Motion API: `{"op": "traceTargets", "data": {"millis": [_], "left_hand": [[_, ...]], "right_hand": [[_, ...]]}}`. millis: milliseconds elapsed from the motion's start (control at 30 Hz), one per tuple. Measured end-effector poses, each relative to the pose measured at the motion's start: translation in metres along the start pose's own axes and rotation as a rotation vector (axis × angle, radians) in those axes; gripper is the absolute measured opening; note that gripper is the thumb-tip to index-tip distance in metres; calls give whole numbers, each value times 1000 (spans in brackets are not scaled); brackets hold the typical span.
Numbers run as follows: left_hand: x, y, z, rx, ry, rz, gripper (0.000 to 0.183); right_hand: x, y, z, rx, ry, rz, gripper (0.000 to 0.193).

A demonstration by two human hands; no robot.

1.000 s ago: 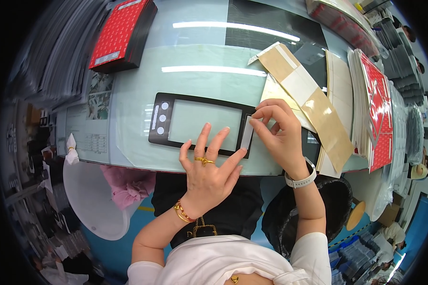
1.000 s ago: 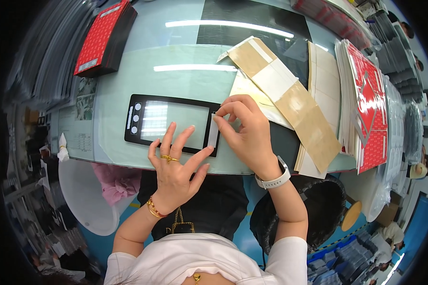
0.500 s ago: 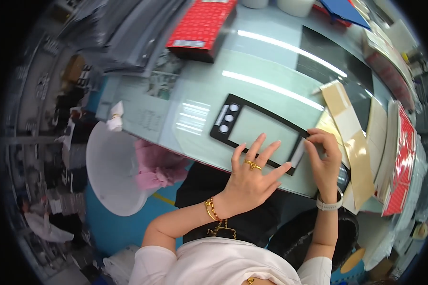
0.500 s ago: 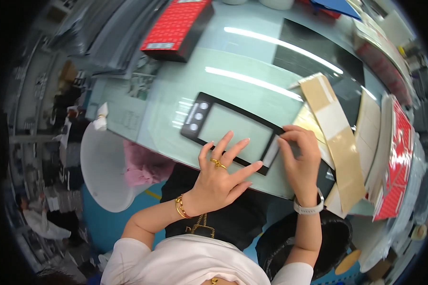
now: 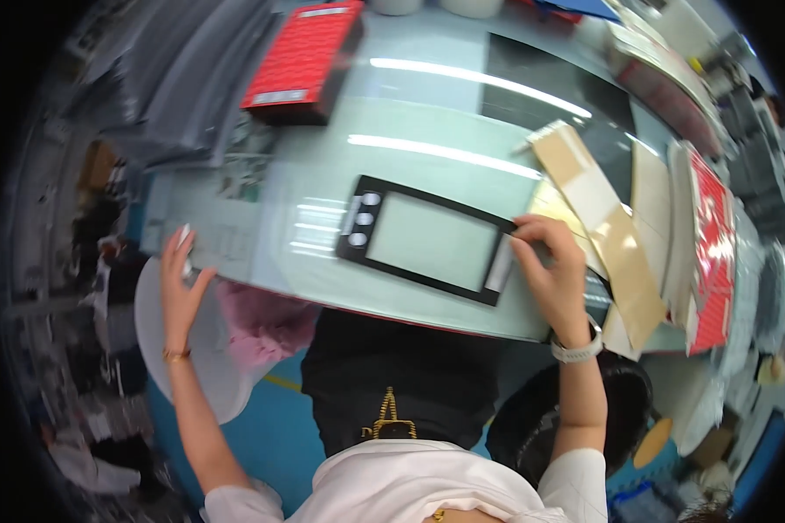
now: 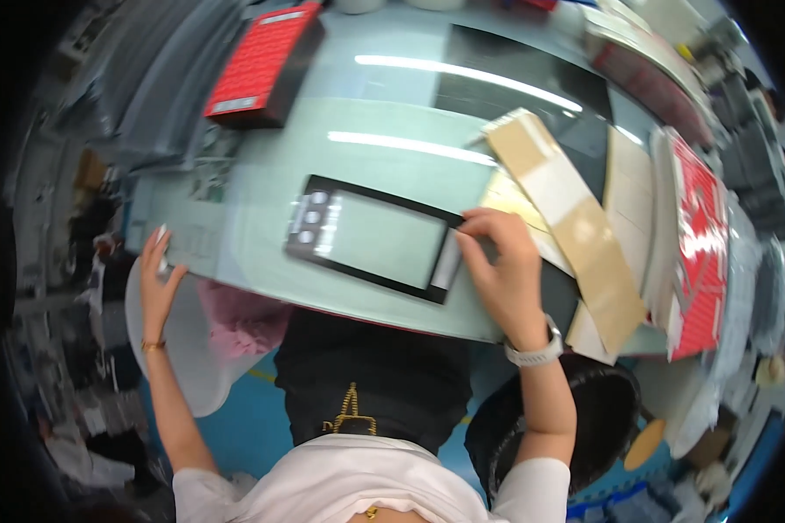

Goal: Peeling protective film and cleaning electronic display components at a workbench.

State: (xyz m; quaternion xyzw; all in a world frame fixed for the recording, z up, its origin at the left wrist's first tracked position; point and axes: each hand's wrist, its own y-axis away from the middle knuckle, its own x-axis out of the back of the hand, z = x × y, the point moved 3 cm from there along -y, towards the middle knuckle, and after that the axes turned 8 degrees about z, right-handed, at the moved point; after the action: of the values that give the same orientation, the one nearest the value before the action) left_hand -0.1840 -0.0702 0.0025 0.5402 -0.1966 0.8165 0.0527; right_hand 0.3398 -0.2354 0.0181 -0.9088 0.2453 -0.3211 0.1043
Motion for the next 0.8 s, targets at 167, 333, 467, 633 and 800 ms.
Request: {"op": "traceTargets", "data": {"millis": [167, 333, 467, 633, 800], "left_hand": [[2, 22, 34, -61, -70, 18, 66], [0, 29, 28, -73, -79, 162, 57], [4, 22, 89, -196, 20, 149, 38], [-2, 16, 187, -509, 58, 112, 38], [-17, 22, 265, -692, 321, -26, 34]], "right_hand": [[2, 1, 0, -17, 9, 19, 10], [5, 3, 1, -16, -3, 16, 9], [5, 2, 1, -18, 0, 17, 9], [3, 3, 4, 34, 4, 44, 11], [2, 4, 5, 6, -2, 39, 11]]}}
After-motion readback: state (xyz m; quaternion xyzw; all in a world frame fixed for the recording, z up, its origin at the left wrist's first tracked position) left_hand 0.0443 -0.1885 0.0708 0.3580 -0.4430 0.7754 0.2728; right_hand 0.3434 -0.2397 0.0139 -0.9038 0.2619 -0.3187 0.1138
